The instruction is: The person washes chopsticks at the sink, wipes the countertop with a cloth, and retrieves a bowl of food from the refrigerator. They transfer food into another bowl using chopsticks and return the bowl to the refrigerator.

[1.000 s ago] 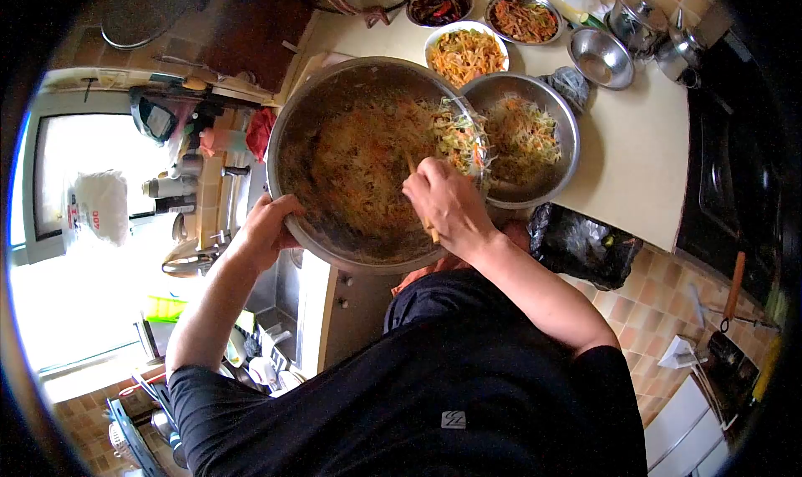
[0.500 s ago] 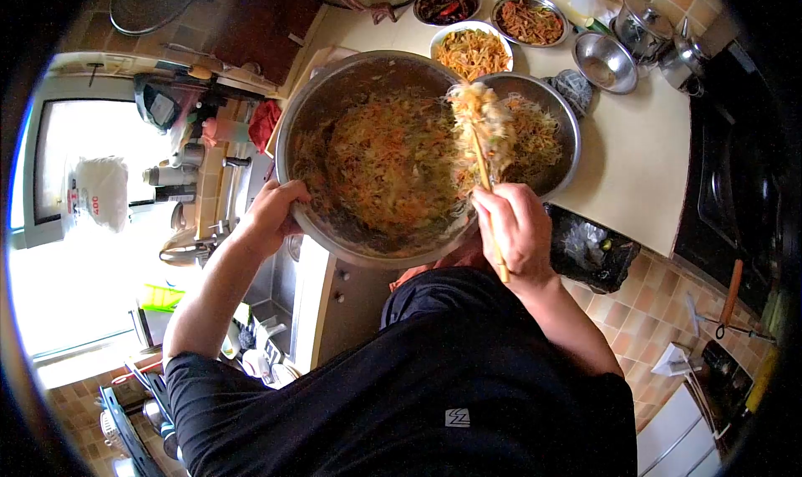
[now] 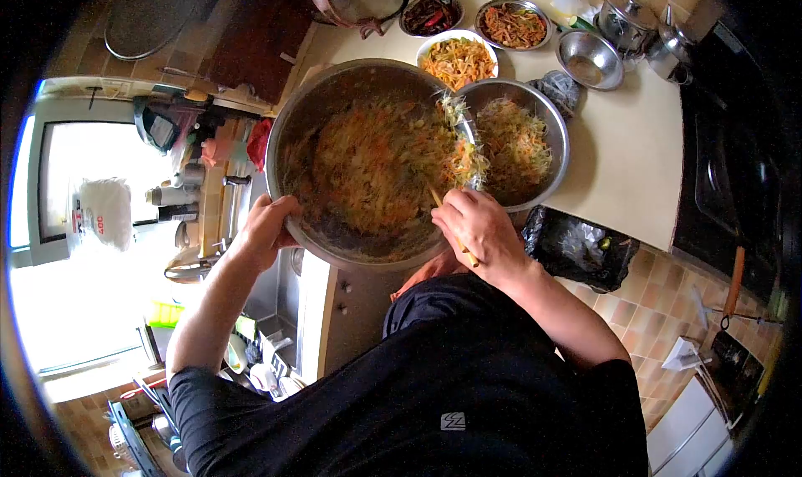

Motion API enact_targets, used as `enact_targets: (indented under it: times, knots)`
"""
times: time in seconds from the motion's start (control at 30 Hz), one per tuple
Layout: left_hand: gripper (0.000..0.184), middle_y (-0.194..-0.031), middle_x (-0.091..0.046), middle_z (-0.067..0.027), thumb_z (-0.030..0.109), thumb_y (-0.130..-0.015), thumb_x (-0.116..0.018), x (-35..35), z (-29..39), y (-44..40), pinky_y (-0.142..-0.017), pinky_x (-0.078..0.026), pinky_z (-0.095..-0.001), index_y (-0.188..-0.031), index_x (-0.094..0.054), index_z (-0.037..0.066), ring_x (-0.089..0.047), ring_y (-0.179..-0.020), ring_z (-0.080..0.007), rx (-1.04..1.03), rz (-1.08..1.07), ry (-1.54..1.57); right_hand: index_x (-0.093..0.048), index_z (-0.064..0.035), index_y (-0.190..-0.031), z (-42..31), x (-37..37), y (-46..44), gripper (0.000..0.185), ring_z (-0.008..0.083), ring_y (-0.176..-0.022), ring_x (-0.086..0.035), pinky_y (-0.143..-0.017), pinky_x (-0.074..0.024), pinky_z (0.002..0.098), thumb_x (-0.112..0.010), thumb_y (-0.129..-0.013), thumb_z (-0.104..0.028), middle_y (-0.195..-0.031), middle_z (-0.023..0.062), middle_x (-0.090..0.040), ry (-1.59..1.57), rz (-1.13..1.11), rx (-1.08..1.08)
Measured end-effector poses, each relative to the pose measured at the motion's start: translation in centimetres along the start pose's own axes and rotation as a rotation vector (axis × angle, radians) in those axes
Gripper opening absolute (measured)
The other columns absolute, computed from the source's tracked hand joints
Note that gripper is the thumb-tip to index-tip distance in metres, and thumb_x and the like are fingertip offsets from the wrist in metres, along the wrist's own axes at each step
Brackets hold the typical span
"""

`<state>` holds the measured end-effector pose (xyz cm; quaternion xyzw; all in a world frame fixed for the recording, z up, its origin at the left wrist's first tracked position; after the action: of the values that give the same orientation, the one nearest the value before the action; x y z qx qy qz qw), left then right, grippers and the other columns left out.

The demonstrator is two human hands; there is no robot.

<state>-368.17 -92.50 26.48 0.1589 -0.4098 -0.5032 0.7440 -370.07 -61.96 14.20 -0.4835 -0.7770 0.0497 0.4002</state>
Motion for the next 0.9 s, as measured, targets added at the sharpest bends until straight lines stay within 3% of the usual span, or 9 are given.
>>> enact_targets:
  times: [0.07,0.17,0.2,0.33,0.63,0.8,0.9]
  knots:
    - [0.033,-0.091,-0.064,-0.0182,0.013,-0.087,-0.057,-0.5,0.7,0.9,-0.068,-0.063,-0.0379,-0.109,-0.046,-0.009,-0.071,-0.074,-0.0259,-0.015,-0.024,0.001,-0.06,-0.0009,-0.085,0.4,0.5,0.4,0.006,0.024,-0.082,-0.055,-0.072,-0.0508,0.036,-0.061,-0.081,-0.006,-0.086,0.0095,-0.052,0.07,-0.041,0.023]
    - [0.033,-0.091,-0.064,-0.0186,0.014,-0.087,-0.056,-0.4,0.6,0.7,-0.068,-0.063,-0.0371,-0.108,-0.048,-0.01,-0.071,-0.073,-0.0253,-0.04,-0.036,-0.004,-0.063,0.0014,-0.091,1.2,0.6,1.7,0.013,0.0238,-0.081,-0.054,-0.074,-0.0511,0.0353,-0.06,-0.082,-0.008,-0.088,0.0083,-0.053,0.133,0.066,0.104]
    - [0.033,-0.091,-0.064,-0.0188,0.014,-0.087,-0.056,-0.3,0.5,0.5,-0.067,-0.063,-0.0369,-0.108,-0.049,-0.01,-0.071,-0.073,-0.0251,-0.049,-0.036,-0.007,-0.065,0.0031,-0.098,1.4,0.8,2.1,0.022,0.0233,-0.082,-0.055,-0.076,-0.0515,0.0345,-0.061,-0.081,-0.009,-0.09,0.0077,-0.054,0.147,0.054,0.12]
    - [0.033,-0.09,-0.064,-0.0176,0.014,-0.087,-0.056,-1.0,1.3,1.6,-0.068,-0.063,-0.0352,-0.109,-0.049,-0.009,-0.071,-0.073,-0.0238,-0.065,0.047,-0.004,-0.067,0.0029,-0.101,1.4,1.6,3.1,0.023,0.0244,-0.087,-0.058,-0.076,-0.0529,0.0357,-0.064,-0.081,-0.007,-0.092,0.0075,-0.057,0.188,0.145,0.117]
    - [0.032,-0.09,-0.063,-0.0151,0.015,-0.087,-0.057,-0.2,0.7,1.3,-0.068,-0.061,-0.0354,-0.111,-0.049,-0.005,-0.069,-0.071,-0.0212,-0.048,0.075,-0.002,-0.067,-0.0038,-0.105,0.6,4.3,4.9,0.028,0.0239,-0.083,-0.061,-0.072,-0.0518,0.0364,-0.074,-0.078,-0.004,-0.092,0.0051,-0.058,0.234,0.402,0.105]
    - [0.03,-0.091,-0.061,-0.0141,0.015,-0.086,-0.058,-0.1,1.1,1.0,-0.069,-0.062,-0.0348,-0.108,-0.048,-0.004,-0.069,-0.073,-0.0219,-0.022,0.035,-0.037,-0.063,-0.003,-0.096,0.0,2.6,1.9,0.023,0.0248,-0.08,-0.061,-0.07,-0.0529,0.0362,-0.076,-0.078,-0.011,-0.087,0.0074,-0.057,-0.006,0.268,0.149]
    - [0.03,-0.093,-0.06,-0.0141,0.015,-0.086,-0.058,-0.1,0.7,1.1,-0.07,-0.063,-0.0345,-0.107,-0.047,-0.004,-0.069,-0.076,-0.0225,-0.04,0.139,-0.016,-0.059,-0.0027,-0.086,0.1,0.4,-1.4,0.012,0.0258,-0.081,-0.059,-0.073,-0.0527,0.037,-0.068,-0.085,-0.011,-0.088,0.0099,-0.054,0.007,0.035,0.132]
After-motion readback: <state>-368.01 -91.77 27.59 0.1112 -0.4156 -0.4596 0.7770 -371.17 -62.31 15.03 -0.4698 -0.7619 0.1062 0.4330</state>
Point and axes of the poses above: each hand's wrist, its own y-axis away from the middle knuckle, its own x-axis out of the back of the hand, z = x × y, the point moved 2 cm from there along -y, towards the middle knuckle
